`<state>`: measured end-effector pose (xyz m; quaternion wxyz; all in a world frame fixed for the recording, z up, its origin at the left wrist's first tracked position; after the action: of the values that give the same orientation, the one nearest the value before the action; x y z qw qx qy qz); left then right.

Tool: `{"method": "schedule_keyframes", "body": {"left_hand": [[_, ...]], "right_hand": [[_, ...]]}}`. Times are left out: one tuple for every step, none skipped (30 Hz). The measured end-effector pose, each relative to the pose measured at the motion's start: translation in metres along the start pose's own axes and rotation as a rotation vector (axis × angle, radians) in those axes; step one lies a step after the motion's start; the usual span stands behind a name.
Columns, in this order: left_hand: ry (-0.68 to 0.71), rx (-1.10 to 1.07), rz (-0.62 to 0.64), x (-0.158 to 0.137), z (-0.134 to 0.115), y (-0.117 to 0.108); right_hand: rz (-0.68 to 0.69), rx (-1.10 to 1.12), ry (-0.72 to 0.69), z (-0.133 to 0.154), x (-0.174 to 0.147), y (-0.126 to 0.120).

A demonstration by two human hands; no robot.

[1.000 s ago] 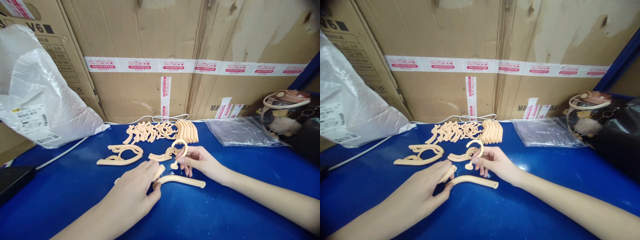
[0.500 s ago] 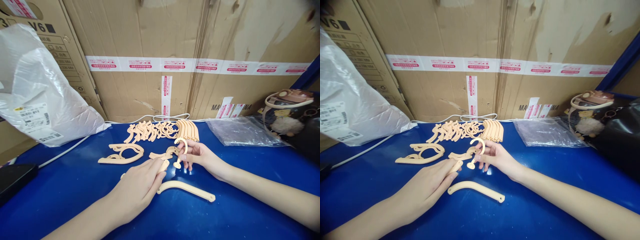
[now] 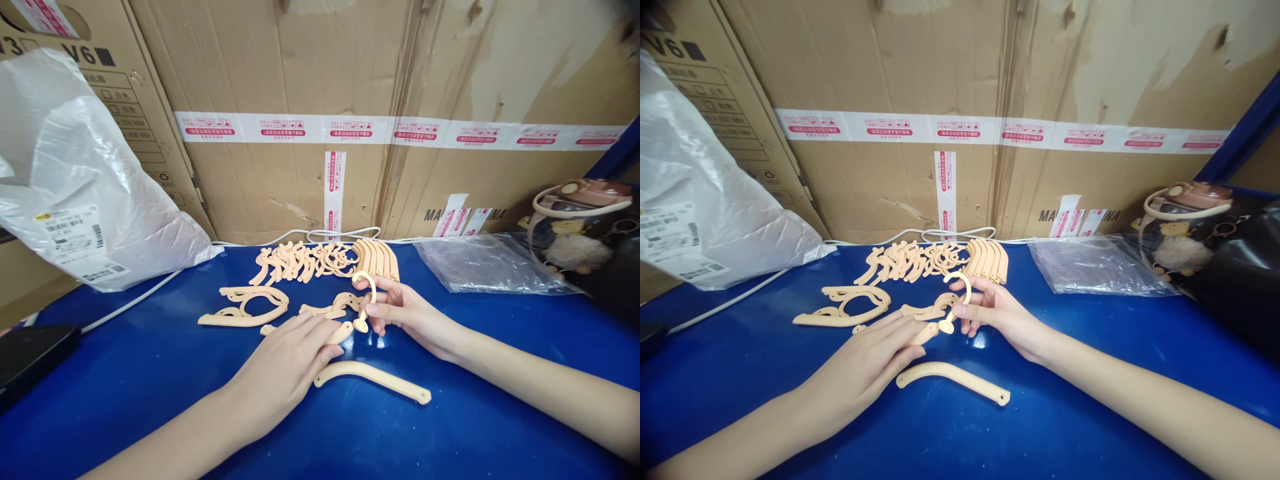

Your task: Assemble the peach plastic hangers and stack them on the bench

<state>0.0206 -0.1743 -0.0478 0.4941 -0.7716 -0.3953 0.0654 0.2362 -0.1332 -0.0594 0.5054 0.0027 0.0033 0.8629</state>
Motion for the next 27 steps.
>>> {"method": "schedule_keyframes", "body": {"left_hand": [[0.003,0.002,0.003,0.0,0.0,0.0],[0.008,0.004,0.004,0.0,0.001,0.0],[0.015,0.007,0.003,0.0,0.001,0.0],[0.027,0.012,0.0,0.0,0.0,0.0],[0.04,0.019,-0.003,0.0,0.0,0.001],[0.055,0.029,-0.01,0.0,0.0,0.001],[0.071,0.039,-0.019,0.0,0.0,0.002],[0.088,0.05,-0.028,-0.001,0.0,0.002],[0.107,0.062,-0.038,-0.001,0.0,0.003],[0.127,0.077,-0.052,-0.001,0.001,0.004],[0.15,0.097,-0.067,-0.002,0.001,0.004],[0.175,0.123,-0.082,-0.002,0.001,0.004],[0.198,0.156,-0.097,-0.002,0.001,0.004],[0.22,0.195,-0.114,-0.003,0.001,0.004],[0.24,0.236,-0.128,-0.003,0.001,0.004],[0.258,0.276,-0.143,-0.004,0.001,0.004],[0.271,0.311,-0.156,-0.004,0.001,0.004],[0.279,0.338,-0.165,-0.005,0.001,0.004],[0.284,0.359,-0.168,-0.005,0.002,0.004],[0.285,0.374,-0.165,-0.006,0.002,0.004],[0.284,0.388,-0.157,-0.007,0.003,0.005],[0.281,0.399,-0.147,-0.008,0.003,0.006],[0.28,0.41,-0.136,-0.009,0.004,0.006],[0.282,0.421,-0.129,-0.01,0.005,0.007],[0.283,0.431,-0.125,-0.011,0.006,0.008],[0.285,0.441,-0.124,-0.012,0.006,0.009],[0.288,0.451,-0.124,-0.012,0.007,0.009]], "right_hand": [[0.002,-0.004,-0.002,0.0,0.0,0.0],[0.004,-0.01,-0.001,0.0,0.0,0.0],[0.007,-0.02,0.0,0.0,0.0,0.0],[0.008,-0.031,0.0,0.0,0.0,0.001],[0.011,-0.043,-0.001,0.0,0.0,0.001],[0.016,-0.054,-0.002,0.0,0.0,0.001],[0.022,-0.062,-0.005,0.0,-0.001,0.002],[0.027,-0.067,-0.008,0.0,-0.001,0.002],[0.032,-0.069,-0.008,0.0,-0.001,0.003],[0.038,-0.068,-0.007,0.0,-0.001,0.003],[0.041,-0.066,-0.005,-0.001,-0.002,0.003],[0.039,-0.061,-0.005,-0.001,-0.002,0.004],[0.034,-0.059,-0.008,-0.001,-0.002,0.004],[0.026,-0.057,-0.012,-0.001,-0.002,0.005],[0.017,-0.055,-0.018,-0.002,-0.002,0.005],[0.007,-0.056,-0.021,-0.002,-0.002,0.006],[0.001,-0.06,-0.023,-0.002,-0.003,0.007],[-0.003,-0.066,-0.019,-0.003,-0.003,0.007],[-0.007,-0.071,-0.015,-0.003,-0.003,0.008],[-0.012,-0.077,-0.009,-0.003,-0.004,0.008],[-0.017,-0.081,-0.005,-0.003,-0.005,0.008],[-0.024,-0.082,-0.001,-0.003,-0.005,0.008],[-0.03,-0.079,0.002,-0.003,-0.005,0.009],[-0.035,-0.075,0.003,-0.003,-0.006,0.009],[-0.039,-0.072,0.002,-0.003,-0.006,0.009],[-0.042,-0.069,0.001,-0.003,-0.006,0.01],[-0.048,-0.068,-0.001,-0.002,-0.006,0.01]]}}
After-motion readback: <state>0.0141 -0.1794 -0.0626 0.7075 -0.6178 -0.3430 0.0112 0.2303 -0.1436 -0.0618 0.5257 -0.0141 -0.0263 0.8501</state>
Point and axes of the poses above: each hand's wrist, its own x-axis towards the middle knuckle, its own y-axis out of the palm, z = x × y, the point moved 1 cm from there along x, towards the middle knuckle, and after that the axes turned 9 degrees about -x, right-handed, at the moved point
